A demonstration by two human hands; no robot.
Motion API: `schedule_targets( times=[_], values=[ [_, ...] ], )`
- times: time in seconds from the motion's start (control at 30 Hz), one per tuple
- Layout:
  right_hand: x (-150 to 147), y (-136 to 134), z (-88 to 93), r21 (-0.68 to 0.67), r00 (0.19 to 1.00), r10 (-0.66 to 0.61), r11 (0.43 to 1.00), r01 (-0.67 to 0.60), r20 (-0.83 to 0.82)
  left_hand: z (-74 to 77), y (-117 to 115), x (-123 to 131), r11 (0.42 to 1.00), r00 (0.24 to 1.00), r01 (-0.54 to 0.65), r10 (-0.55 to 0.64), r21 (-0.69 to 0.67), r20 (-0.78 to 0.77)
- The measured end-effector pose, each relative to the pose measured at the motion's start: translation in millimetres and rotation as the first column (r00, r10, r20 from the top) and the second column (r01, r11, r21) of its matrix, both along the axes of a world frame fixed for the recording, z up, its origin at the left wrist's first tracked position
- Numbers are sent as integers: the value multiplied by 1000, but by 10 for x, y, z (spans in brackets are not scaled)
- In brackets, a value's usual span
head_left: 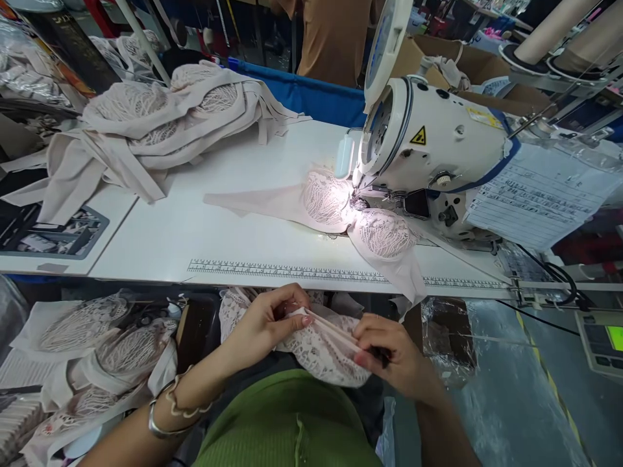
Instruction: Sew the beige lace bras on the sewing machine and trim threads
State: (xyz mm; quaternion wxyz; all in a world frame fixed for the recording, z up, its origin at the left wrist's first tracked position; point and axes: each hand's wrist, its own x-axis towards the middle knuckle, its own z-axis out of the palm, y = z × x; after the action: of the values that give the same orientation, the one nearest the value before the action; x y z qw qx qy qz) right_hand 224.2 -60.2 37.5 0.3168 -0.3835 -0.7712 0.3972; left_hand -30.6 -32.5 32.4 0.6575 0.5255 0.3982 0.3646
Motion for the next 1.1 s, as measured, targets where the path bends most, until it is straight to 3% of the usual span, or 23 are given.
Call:
schedule_targets(
  times=[0.1, 0.17, 0.3, 0.43, 0.57, 0.67, 0.77, 0.93, 1.1],
  values=[
    [207, 27, 36, -317, 976, 188, 924, -214, -113, -27, 14, -77, 999, 997, -8, 11, -35, 73],
    [323, 31, 4, -361, 981, 159, 913, -189, -112, -51, 21, -107, 998, 995, -54, 55, -14, 82],
    [410, -1, -58, -239, 997, -58, 970, 45, -44, -104, 7, -134, 971, 980, -198, 198, 135, 7],
    [361, -22, -26, -95, 991, -135, 987, 132, -26, -162, -56, -144, 952, 954, -268, 284, 146, -97],
    [272, -17, -2, 61, 956, -292, 955, 291, -5, -203, -90, -130, 909, 910, -353, 389, 220, -146],
    [197, -25, -37, 143, 916, -401, 907, 396, 6, -210, -82, -110, 882, 909, -355, 403, 310, -107],
    [142, -37, -91, 209, 895, -447, 875, 437, 2, -222, -75, -98, 854, 903, -368, 423, 368, -80],
    [119, -29, -133, 198, 827, -556, 823, 532, 90, -278, -79, -107, 863, 902, -391, 429, 320, -55],
    [125, 35, -59, 166, 854, -499, 864, 476, 149, -333, -100, -99, 888, 908, -396, 416, 233, -45]
  ],
)
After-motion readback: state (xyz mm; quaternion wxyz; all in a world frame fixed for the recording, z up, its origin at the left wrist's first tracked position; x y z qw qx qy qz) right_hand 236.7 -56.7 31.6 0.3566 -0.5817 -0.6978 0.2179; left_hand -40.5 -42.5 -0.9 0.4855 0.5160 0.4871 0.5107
